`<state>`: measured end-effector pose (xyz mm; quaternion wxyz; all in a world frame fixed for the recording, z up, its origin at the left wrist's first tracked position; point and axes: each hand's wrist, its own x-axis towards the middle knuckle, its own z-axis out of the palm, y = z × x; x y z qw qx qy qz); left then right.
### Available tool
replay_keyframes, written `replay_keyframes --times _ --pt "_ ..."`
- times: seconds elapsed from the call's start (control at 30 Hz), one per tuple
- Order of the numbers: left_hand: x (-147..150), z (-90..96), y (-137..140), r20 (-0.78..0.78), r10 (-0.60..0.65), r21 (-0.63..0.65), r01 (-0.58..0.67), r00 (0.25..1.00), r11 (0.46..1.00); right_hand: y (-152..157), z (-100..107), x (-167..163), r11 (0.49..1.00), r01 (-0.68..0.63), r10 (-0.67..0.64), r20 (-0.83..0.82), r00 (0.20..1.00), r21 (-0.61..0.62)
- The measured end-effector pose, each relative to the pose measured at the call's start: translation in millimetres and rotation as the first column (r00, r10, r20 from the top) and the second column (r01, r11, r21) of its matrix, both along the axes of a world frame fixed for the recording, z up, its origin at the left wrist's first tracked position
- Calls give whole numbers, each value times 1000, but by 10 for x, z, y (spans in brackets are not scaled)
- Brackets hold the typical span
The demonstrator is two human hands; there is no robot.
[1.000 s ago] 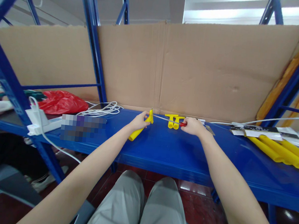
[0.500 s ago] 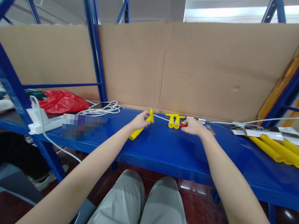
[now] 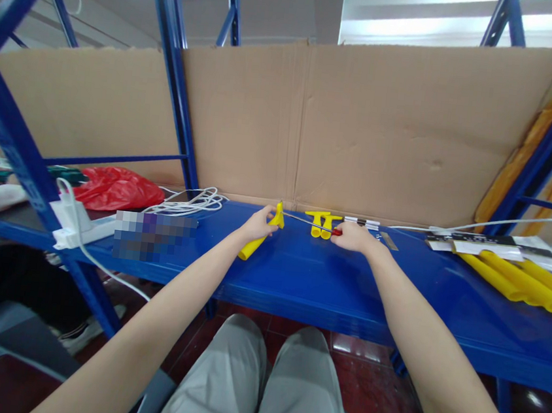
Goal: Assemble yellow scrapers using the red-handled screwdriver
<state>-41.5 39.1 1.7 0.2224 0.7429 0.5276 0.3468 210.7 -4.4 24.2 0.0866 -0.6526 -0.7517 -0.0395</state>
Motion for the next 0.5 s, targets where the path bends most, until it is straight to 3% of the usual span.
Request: replay_keyframes --times 0.27,0.4,0.5 --pt "-7 -26 33 12 -2 10 2 1000 1000 11 -26 7 996 -48 39 120 992 72" --pt "-7 -31 42 3 -4 15 4 1000 1000 0 -15 -13 1000 6 -7 47 999 8" --pt "-6 -20 29 5 -10 13 9 1000 1000 13 -13 12 999 -16 16 10 1000 39"
